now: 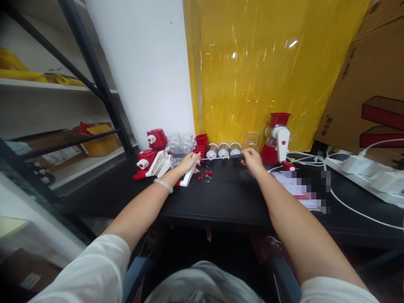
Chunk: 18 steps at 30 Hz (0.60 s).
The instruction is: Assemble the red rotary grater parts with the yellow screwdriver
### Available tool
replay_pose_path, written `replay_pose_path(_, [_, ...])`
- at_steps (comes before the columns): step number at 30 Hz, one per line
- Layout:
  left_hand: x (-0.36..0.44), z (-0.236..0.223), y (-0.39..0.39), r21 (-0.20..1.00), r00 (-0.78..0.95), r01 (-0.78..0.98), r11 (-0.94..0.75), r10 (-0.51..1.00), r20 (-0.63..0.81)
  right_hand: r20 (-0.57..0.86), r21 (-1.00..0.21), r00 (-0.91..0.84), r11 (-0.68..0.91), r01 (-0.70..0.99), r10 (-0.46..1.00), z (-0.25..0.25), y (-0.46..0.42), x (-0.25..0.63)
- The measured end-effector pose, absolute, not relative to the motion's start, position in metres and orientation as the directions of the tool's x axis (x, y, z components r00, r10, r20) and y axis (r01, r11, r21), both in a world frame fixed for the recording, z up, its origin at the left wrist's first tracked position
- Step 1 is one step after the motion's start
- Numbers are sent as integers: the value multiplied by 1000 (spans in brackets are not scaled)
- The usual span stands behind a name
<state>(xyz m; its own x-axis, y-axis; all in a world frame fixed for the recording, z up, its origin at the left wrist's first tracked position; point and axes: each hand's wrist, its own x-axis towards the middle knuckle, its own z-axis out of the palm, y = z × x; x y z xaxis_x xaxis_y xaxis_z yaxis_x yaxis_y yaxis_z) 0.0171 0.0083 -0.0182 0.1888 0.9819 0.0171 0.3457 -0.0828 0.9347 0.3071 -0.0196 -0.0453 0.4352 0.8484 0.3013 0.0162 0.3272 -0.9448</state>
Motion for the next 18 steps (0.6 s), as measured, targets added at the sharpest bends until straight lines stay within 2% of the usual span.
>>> replay_pose_path(6, [15, -18, 10, 930, 189, 355, -92, 982, 25, 220, -933, 555, 339, -119, 802, -34, -25, 310])
replay_pose_path(11, [15, -17, 8, 928, 186, 363, -84, 982, 16, 173, -963, 682, 266, -33, 711, -36, -24, 321])
replay_pose_path(18, [15, -16, 8, 922, 178, 378, -77, 984, 9, 131, -987, 636, 158, 14, 761, -45, -20, 321])
